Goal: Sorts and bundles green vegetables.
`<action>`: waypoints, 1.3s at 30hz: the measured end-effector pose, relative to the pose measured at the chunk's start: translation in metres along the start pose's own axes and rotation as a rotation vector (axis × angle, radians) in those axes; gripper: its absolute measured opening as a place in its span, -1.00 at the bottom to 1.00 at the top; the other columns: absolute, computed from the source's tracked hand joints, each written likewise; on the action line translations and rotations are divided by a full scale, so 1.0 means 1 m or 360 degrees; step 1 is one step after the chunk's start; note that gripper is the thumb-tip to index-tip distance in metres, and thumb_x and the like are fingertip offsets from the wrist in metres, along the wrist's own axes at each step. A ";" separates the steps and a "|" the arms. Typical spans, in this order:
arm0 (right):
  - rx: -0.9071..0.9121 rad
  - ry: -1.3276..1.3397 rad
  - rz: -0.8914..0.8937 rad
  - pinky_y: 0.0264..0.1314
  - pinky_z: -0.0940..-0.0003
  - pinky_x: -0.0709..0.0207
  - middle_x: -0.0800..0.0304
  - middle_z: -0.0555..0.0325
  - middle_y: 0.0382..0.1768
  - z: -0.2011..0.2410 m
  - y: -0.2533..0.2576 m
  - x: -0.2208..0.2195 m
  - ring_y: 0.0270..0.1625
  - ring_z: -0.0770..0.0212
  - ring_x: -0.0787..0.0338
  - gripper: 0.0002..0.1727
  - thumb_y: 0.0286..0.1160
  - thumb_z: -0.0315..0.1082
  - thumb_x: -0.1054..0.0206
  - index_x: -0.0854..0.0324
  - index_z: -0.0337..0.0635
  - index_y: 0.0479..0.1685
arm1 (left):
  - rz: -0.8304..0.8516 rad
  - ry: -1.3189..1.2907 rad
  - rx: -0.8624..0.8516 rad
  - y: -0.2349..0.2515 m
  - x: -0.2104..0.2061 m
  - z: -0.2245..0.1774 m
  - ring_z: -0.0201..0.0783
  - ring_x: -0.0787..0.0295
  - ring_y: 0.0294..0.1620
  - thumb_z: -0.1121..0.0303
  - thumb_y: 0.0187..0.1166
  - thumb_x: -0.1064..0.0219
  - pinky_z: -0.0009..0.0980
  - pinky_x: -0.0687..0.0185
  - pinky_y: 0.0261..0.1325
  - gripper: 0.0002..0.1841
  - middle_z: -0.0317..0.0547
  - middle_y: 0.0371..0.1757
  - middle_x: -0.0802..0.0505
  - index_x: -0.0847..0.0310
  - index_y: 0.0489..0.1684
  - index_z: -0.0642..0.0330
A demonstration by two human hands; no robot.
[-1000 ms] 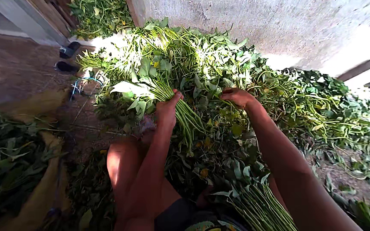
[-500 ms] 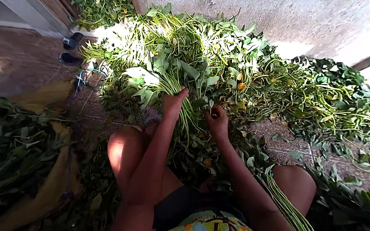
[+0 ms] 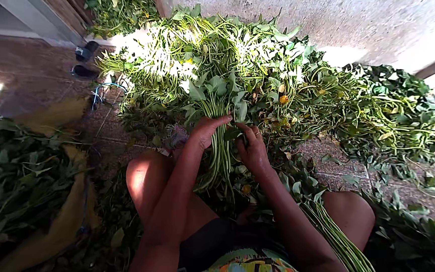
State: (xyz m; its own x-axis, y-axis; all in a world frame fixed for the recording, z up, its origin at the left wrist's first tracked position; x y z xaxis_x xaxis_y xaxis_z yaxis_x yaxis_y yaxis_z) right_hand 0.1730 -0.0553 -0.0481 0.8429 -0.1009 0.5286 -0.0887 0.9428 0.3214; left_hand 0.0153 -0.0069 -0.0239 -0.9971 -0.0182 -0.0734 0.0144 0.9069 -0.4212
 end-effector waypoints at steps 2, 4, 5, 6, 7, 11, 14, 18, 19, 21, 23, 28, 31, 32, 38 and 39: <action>-0.0162 0.0161 0.0273 -0.11 0.09 -0.73 -0.66 -0.23 0.18 0.002 0.002 0.002 -0.15 0.05 -0.79 -0.49 0.63 -0.51 -0.16 -0.53 -0.13 0.59 | 0.0058 -0.0010 -0.0012 -0.005 -0.001 0.000 -0.35 -0.76 0.13 0.32 0.56 -0.47 -0.32 -0.68 0.15 -0.67 -0.21 0.21 -0.84 -0.72 0.26 0.08; -0.0453 0.0442 0.0570 -0.22 0.29 -0.73 -0.77 -0.05 0.18 0.003 0.004 0.006 -0.28 0.24 -0.81 -0.51 0.76 -0.46 -0.10 -0.41 -0.08 0.66 | 0.0039 0.0075 -0.0052 -0.006 -0.001 0.004 -0.36 -0.75 0.09 0.30 0.56 -0.47 -0.33 -0.67 0.12 -0.71 -0.23 0.15 -0.85 -0.74 0.21 0.05; -0.0595 0.0631 0.0679 -0.33 0.40 -0.68 -0.80 0.02 0.08 0.001 0.006 0.009 -0.36 0.32 -0.78 -0.52 0.79 -0.42 -0.11 -0.36 -0.06 0.67 | 0.0032 0.0126 -0.0077 -0.005 -0.002 0.004 -0.36 -0.75 0.06 0.29 0.57 -0.48 -0.32 -0.66 0.11 -0.73 -0.23 0.10 -0.85 -0.75 0.18 0.05; -0.0706 0.0819 0.0759 -0.42 0.47 -0.63 -0.81 0.06 -0.04 -0.002 0.008 0.010 -0.42 0.34 -0.75 -0.52 0.79 -0.40 -0.14 -0.33 -0.05 0.65 | 0.0034 0.0166 -0.0097 -0.005 -0.002 0.006 -0.37 -0.76 0.06 0.28 0.56 -0.49 -0.31 -0.66 0.14 -0.74 -0.24 0.08 -0.86 -0.75 0.16 0.05; -0.0790 0.0966 0.0845 -0.45 0.49 -0.62 -0.80 0.07 -0.13 -0.005 0.009 0.012 -0.44 0.34 -0.74 -0.52 0.77 -0.39 -0.17 -0.31 -0.05 0.64 | 0.0040 0.0191 -0.0102 -0.006 -0.002 0.007 -0.37 -0.77 0.07 0.27 0.56 -0.50 -0.30 -0.65 0.17 -0.75 -0.24 0.07 -0.88 -0.75 0.13 0.06; -0.1001 0.0935 0.1289 -0.45 0.48 -0.63 -0.83 0.09 -0.12 -0.011 0.019 0.018 -0.40 0.30 -0.79 -0.56 0.87 -0.27 0.01 -0.19 -0.05 0.65 | 0.0039 0.0261 -0.0149 -0.002 -0.003 0.009 -0.32 -0.79 0.01 0.30 0.54 -0.51 -0.28 -0.71 0.15 -0.71 -0.16 0.02 -0.87 -0.73 0.16 0.13; -0.1045 0.0939 0.1441 -0.60 0.58 -0.53 -0.89 0.10 -0.17 -0.014 0.019 0.005 -0.46 0.36 -0.81 -0.58 0.93 -0.09 0.21 -0.43 -0.10 0.38 | 0.0011 0.0163 -0.0268 0.005 0.001 -0.001 -0.37 -0.80 -0.01 0.46 0.52 -0.49 -0.38 -0.71 0.17 -0.78 -0.16 -0.06 -0.87 -0.72 0.07 0.23; -0.0839 0.1719 0.1481 -0.40 0.54 -0.69 -0.91 0.07 -0.07 -0.026 0.019 -0.004 -0.44 0.37 -0.81 -0.35 0.89 -0.02 0.47 -0.47 -0.04 0.55 | 0.0068 0.0036 -0.0239 0.008 0.004 -0.008 -0.38 -0.81 -0.17 0.50 0.58 -0.42 -0.45 -0.75 -0.01 -0.82 -0.19 -0.17 -0.86 -0.70 0.06 0.26; -0.0809 0.1889 0.1468 -0.39 0.54 -0.68 -0.90 0.08 -0.13 -0.028 0.017 -0.008 -0.46 0.38 -0.80 -0.33 0.87 0.01 0.48 -0.50 -0.05 0.49 | 0.0092 0.0001 -0.0219 0.009 0.004 -0.008 -0.38 -0.81 -0.19 0.50 0.59 -0.40 -0.45 -0.75 -0.03 -0.83 -0.19 -0.19 -0.86 -0.70 0.07 0.26; -0.0835 0.1983 0.1312 -0.40 0.57 -0.65 -0.86 0.16 -0.26 -0.026 0.013 -0.013 -0.44 0.40 -0.78 -0.33 0.86 0.03 0.49 -0.60 -0.06 0.12 | 0.0096 -0.0058 -0.0212 0.012 0.005 -0.009 -0.37 -0.81 -0.22 0.50 0.60 -0.38 -0.45 -0.77 -0.06 -0.82 -0.20 -0.22 -0.86 -0.68 0.08 0.26; -0.0877 0.1775 0.1024 -0.33 0.55 -0.69 -0.87 0.21 -0.30 -0.020 0.006 -0.013 -0.36 0.39 -0.83 -0.31 0.91 -0.06 0.52 -0.61 -0.13 -0.10 | -0.0035 -0.0140 -0.0236 0.017 0.014 -0.014 -0.35 -0.81 -0.24 0.48 0.61 -0.38 -0.44 -0.77 -0.11 -0.82 -0.18 -0.22 -0.85 -0.67 0.08 0.26; -0.0634 0.0629 0.0600 -0.11 0.48 -0.65 -0.70 0.21 -0.36 -0.044 -0.023 -0.001 -0.31 0.48 -0.70 -0.61 0.89 -0.30 0.08 -0.63 -0.38 0.03 | -0.0569 -0.0330 -0.0478 0.021 0.063 -0.037 -0.35 -0.80 -0.27 0.43 0.62 -0.39 -0.40 -0.78 -0.11 -0.81 -0.21 -0.22 -0.85 -0.66 0.09 0.22; -0.0790 -0.0087 0.0909 0.20 -0.01 -0.57 -0.74 -0.25 -0.10 -0.075 -0.027 0.004 -0.01 -0.05 -0.76 -0.61 0.89 -0.29 0.02 -0.58 -0.46 0.22 | -0.0670 -0.0360 -0.0567 0.012 0.081 -0.044 -0.34 -0.83 -0.27 0.45 0.62 -0.39 -0.40 -0.82 -0.08 -0.83 -0.21 -0.25 -0.85 -0.65 0.06 0.22; -0.0859 -0.0240 0.1048 0.38 -0.17 -0.51 -0.73 -0.38 0.11 -0.083 -0.025 0.006 0.21 -0.22 -0.75 -0.59 0.86 -0.26 -0.05 -0.55 -0.45 0.35 | -0.0663 -0.0348 -0.0590 0.010 0.082 -0.044 -0.34 -0.83 -0.27 0.46 0.61 -0.39 -0.40 -0.82 -0.08 -0.84 -0.21 -0.26 -0.85 -0.65 0.06 0.23; -0.0541 -0.0119 0.0917 0.50 -0.24 -0.48 -0.57 -0.36 0.45 -0.040 0.013 0.006 0.46 -0.28 -0.63 -0.33 0.64 -0.15 -0.40 -0.35 -0.30 0.65 | -0.0485 -0.0225 -0.0414 0.008 0.054 -0.019 -0.35 -0.80 -0.31 0.47 0.64 -0.36 -0.43 -0.79 -0.16 -0.85 -0.20 -0.25 -0.84 -0.65 0.06 0.25; -0.0424 0.0049 0.0884 0.48 -0.14 -0.54 -0.66 -0.28 0.39 -0.025 0.021 0.000 0.40 -0.15 -0.71 -0.36 0.66 -0.18 -0.37 -0.35 -0.30 0.65 | -0.0425 -0.0225 -0.0378 0.009 0.045 -0.015 -0.35 -0.79 -0.30 0.48 0.65 -0.35 -0.42 -0.79 -0.15 -0.85 -0.19 -0.24 -0.83 -0.65 0.07 0.26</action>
State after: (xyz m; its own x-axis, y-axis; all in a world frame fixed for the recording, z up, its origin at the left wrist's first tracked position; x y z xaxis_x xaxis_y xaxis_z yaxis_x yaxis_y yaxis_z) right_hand 0.1849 -0.0278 -0.0614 0.7238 0.4337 0.5367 -0.3866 0.8991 -0.2052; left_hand -0.0306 0.0070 -0.0180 -0.9431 -0.3098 -0.1207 -0.2784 0.9343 -0.2226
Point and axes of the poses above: each hand's wrist, its own y-axis towards the middle knuckle, its own x-axis out of the back of the hand, z = x × y, the point moved 4 cm from there along y, towards the middle knuckle
